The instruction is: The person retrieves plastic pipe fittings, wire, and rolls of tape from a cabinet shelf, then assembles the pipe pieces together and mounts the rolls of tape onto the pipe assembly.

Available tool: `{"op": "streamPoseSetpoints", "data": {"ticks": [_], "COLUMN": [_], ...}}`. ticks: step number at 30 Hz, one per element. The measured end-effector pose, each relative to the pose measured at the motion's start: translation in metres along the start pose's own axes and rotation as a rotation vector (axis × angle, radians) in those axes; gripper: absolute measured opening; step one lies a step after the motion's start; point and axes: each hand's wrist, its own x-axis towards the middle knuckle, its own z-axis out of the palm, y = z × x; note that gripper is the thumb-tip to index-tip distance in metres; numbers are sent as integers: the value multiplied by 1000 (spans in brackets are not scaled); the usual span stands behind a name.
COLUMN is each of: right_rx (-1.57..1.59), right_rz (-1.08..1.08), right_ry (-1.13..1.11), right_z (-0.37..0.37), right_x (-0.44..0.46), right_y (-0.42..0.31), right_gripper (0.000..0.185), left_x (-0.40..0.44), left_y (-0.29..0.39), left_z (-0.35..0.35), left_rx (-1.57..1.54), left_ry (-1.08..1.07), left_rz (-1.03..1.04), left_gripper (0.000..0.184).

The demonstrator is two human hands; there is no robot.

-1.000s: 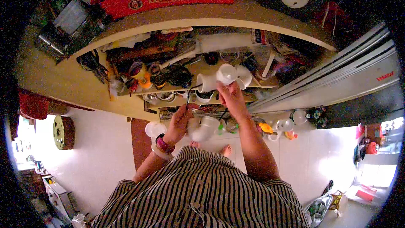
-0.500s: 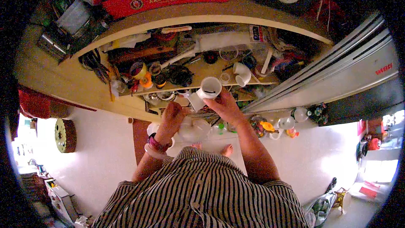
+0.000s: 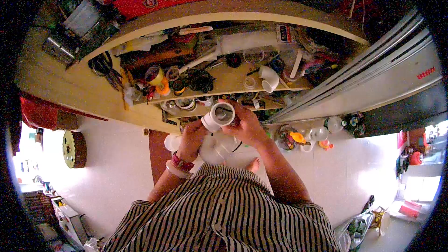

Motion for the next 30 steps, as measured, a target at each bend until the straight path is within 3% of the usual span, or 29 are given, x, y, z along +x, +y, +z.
{"op": "streamPoseSetpoints", "data": {"ticks": [3,6,10,12,16,18,21,24,27,30], "right_rx": [-14,-30,14,20,122,170,150,-15,19,-376], "right_rz": [82,-56,82,119,179,221,211,100,170,-108], "right_ry": [-39,-37,-93,-89,-175,-186,-183,159,283,272], "right_z": [-1,-4,-8,-10,-11,-10,-1,4,-8,-8], "right_x": [-5,-6,-8,-7,-9,-11,-11,-15,-22,-10], "right_y": [10,7,-6,-11,-4,-3,-6,-22,-33,-38], "right_gripper": [56,54,51,48,41,39,41,52,44,32], "left_x": [-2,-2,-3,-4,-4,-11,-11,5,6,9], "left_y": [-5,-13,-22,-12,2,26,8,-6,9,-1], "left_z": [2,-1,-1,8,2,10,3,-3,8,5], "left_rx": [-15,-75,-123,-290,-245,-498,-339,-328,-357,-270], "left_ry": [-14,-43,-68,-88,-125,-193,-32,64,140,144], "left_rz": [63,-3,-121,-159,-185,-206,-197,-220,-113,-29], "left_gripper": [24,25,27,27,26,23,22,23,23,23]}}
